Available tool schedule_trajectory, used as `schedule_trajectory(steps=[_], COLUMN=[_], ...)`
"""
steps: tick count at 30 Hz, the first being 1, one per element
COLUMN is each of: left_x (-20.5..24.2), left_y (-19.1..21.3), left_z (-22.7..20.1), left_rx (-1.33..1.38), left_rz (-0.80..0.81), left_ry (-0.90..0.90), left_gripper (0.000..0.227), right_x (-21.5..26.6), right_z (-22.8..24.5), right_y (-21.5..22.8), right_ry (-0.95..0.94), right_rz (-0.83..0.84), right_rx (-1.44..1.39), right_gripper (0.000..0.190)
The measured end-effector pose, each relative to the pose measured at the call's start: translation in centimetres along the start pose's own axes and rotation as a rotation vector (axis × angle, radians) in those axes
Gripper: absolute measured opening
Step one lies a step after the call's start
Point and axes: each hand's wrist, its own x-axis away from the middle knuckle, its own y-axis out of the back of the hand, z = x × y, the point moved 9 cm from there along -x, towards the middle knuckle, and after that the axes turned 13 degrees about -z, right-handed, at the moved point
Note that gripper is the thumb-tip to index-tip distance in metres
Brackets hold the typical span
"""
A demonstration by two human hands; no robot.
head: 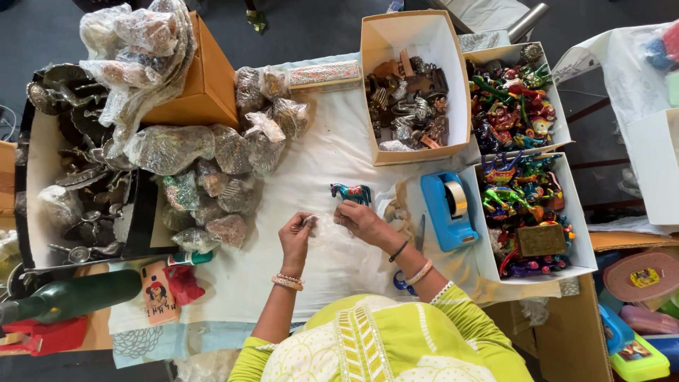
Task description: The person wraps a small, colorful figurine in bubble wrap on a table covered with various items. They use scissors to cut the bubble wrap and then fold it around the object to secure it.
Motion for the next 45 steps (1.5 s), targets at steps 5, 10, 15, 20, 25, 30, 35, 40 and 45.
schedule_trajectory(steps=[5, 10, 15, 20, 25, 30, 35, 40, 45], left_x=[0.1, -1.1, -2.1, -1.7, -3.8, -4.2, 0.2, 4.1, 3.7], left_y=[0.3, 2.5, 1.8, 2.0, 1.3, 3.0, 3.6, -1.1, -0.2], left_z=[-0.5, -2.4, -1.2, -1.9, -0.4, -3.0, -0.3, 0.2, 2.2], left_rx=[-0.085, -0.082, 0.166, 0.050, -0.476, -0.637, -0.875, -1.006, -0.985], left_rz=[-0.103, -0.268, -0.060, -0.015, 0.079, -0.236, -0.256, 0.113, 0.294], left_ry=[-0.094, -0.041, -0.036, 0.141, -0.210, -0.461, -0.632, -0.673, -0.704], left_gripper=[0.003, 0.007, 0.010, 0.013, 0.034, 0.046, 0.038, 0.047, 0.027], right_x=[0.3, 1.8, 2.5, 1.0, -1.3, 1.6, 4.4, 5.7, 6.8], right_z=[0.2, -4.2, -9.2, -9.6, -5.3, -4.6, -0.8, -5.0, -9.9], right_y=[0.8, 1.7, 4.1, 7.9, 9.4, 8.0, 1.6, -2.2, -0.7], right_ry=[-0.070, -0.171, -0.430, -0.406, -0.146, 0.030, 0.385, 0.161, -0.165], right_rz=[-0.058, -0.161, -0.338, -0.487, -0.613, -0.705, -0.380, -0.078, -0.082], right_rx=[0.015, -0.049, -0.153, 0.108, 0.288, 0.549, 0.551, 0.521, 0.640], right_gripper=[0.015, 0.011, 0.014, 0.021, 0.026, 0.033, 0.044, 0.056, 0.021])
